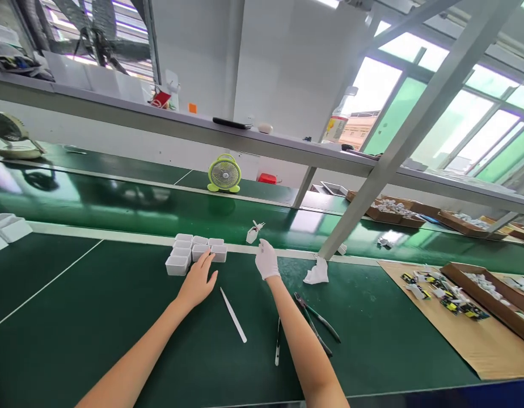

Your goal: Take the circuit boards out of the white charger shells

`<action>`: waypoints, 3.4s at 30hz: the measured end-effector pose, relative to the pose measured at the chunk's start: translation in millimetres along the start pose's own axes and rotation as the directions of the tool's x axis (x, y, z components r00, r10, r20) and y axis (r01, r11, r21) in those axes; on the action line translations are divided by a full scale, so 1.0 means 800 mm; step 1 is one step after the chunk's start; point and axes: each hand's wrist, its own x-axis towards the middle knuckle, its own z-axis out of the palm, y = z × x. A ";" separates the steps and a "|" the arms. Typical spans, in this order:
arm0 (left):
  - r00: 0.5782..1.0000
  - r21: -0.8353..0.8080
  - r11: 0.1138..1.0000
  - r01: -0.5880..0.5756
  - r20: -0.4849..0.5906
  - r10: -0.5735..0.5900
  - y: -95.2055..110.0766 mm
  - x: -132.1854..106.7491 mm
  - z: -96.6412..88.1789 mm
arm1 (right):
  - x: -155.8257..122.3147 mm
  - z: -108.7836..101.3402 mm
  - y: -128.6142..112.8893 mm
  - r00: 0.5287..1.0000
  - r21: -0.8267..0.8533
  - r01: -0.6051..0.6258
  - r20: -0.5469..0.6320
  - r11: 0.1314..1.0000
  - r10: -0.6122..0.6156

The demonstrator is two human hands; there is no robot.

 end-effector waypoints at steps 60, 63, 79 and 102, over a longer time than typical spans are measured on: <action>0.934 0.372 0.928 0.020 0.323 -0.150 -0.048 0.118 -0.076 | -0.112 -0.063 0.011 0.881 -0.121 0.463 -0.043 0.878 -0.471; 0.904 0.333 0.940 -0.068 0.419 -0.083 -0.053 0.113 -0.087 | -0.112 -0.063 0.011 0.883 -0.114 0.462 -0.031 0.880 -0.468; 0.865 0.397 0.883 -0.251 0.502 0.020 -0.043 0.125 -0.096 | -0.111 -0.064 0.009 0.894 -0.093 0.446 0.005 0.890 -0.447; 0.949 0.333 0.921 -0.199 0.299 0.097 0.059 0.042 -0.093 | -0.113 -0.071 -0.007 0.912 -0.102 0.391 0.174 0.915 -0.371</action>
